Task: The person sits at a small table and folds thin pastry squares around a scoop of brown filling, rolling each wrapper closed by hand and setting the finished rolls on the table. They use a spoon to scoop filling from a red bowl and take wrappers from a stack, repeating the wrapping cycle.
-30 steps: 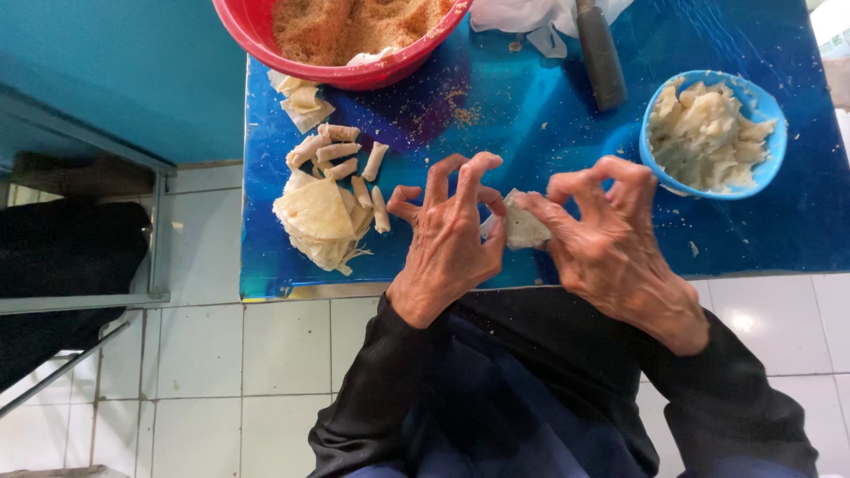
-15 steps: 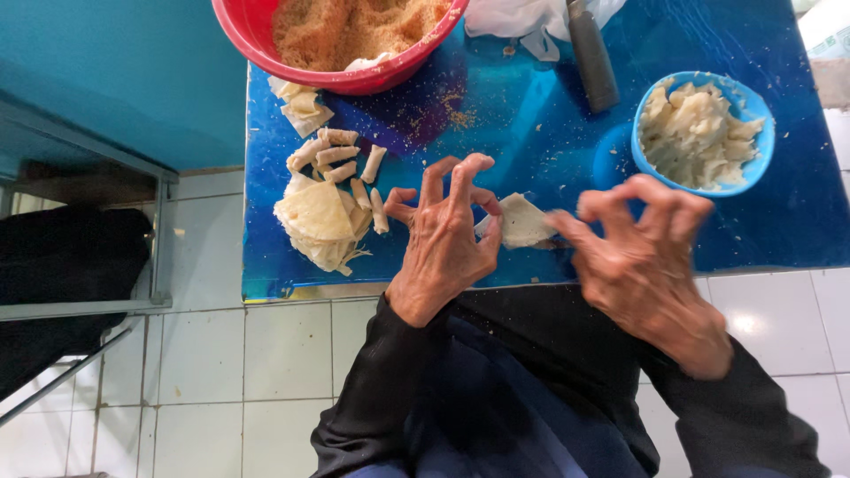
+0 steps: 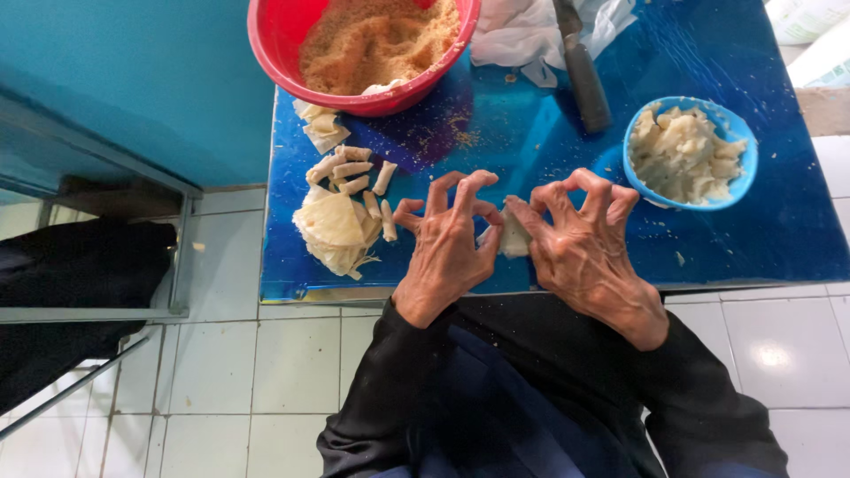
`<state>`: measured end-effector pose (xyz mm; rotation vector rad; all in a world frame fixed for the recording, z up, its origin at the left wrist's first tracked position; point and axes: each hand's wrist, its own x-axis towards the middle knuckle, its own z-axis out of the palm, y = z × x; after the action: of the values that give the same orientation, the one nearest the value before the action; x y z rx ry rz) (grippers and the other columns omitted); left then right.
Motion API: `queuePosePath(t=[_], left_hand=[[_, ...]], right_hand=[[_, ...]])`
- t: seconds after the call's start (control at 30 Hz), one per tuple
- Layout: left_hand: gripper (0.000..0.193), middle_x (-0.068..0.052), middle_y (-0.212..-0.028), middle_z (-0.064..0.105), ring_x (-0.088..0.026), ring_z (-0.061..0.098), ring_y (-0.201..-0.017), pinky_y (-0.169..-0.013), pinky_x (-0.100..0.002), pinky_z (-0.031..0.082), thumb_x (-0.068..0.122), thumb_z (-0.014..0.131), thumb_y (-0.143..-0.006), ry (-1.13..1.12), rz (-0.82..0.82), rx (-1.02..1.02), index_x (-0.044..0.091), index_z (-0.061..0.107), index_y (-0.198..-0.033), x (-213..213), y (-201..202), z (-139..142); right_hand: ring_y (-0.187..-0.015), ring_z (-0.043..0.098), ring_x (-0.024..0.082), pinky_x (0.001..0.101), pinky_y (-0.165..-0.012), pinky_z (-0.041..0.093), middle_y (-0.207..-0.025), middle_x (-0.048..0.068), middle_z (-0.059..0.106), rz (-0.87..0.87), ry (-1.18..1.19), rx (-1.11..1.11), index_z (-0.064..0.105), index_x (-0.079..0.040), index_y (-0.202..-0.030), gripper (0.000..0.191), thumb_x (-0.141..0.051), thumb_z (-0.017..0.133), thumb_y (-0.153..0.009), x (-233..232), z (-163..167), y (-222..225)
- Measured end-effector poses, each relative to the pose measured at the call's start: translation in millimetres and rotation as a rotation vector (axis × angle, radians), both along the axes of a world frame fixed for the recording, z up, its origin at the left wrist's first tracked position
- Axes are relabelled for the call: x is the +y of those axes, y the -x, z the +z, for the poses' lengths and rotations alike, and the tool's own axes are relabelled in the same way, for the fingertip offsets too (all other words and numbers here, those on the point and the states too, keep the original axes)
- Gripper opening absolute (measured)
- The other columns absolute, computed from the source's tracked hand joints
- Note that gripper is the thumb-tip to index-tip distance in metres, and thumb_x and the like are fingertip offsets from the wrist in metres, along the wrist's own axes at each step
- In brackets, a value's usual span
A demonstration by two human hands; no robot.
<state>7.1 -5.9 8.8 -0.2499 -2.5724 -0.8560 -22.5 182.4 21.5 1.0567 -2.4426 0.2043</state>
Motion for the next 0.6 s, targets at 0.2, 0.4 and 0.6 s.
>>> queuePosePath(t=[0.2,0.4,0.6], left_hand=[[0.050,0.009,-0.116,0.072,-0.022,0.049,-0.130,-0.093,-0.055,0.023,0.017,0.078,-0.080,0.011,0.015,0.087,0.019,0.054,-0.124,-1.5,0.8,-4.1],[0.052,0.012,-0.101,0.072,-0.019,0.051,-0.126,-0.091,-0.055,0.023,0.014,0.076,-0.081,-0.002,-0.010,-0.024,0.020,0.055,-0.129,-5.7,-2.7,2.2],[0.049,0.015,-0.101,0.073,-0.019,0.051,-0.124,-0.094,-0.056,0.022,0.012,0.073,-0.080,0.022,-0.144,0.003,0.024,0.058,-0.125,-23.0,-3.6,4.8]], right_hand=[[-0.119,0.040,0.027,0.0524,-0.092,0.025,-0.115,-0.005,0.059,0.017,-0.081,0.087,0.075,-0.029,-0.130,0.037,-0.023,0.073,-0.094,12.3,-0.5,-2.1],[-0.120,0.046,0.025,0.0512,-0.095,0.027,-0.108,-0.009,0.063,-0.077,-0.175,0.041,0.077,-0.031,-0.116,0.033,-0.021,0.076,-0.085,39.1,33.2,-16.5],[-0.104,0.061,0.024,0.0454,-0.090,0.038,-0.101,0.001,0.067,0.127,0.078,-0.022,0.075,-0.019,-0.111,0.021,-0.024,0.077,-0.090,15.7,83.7,12.8]])
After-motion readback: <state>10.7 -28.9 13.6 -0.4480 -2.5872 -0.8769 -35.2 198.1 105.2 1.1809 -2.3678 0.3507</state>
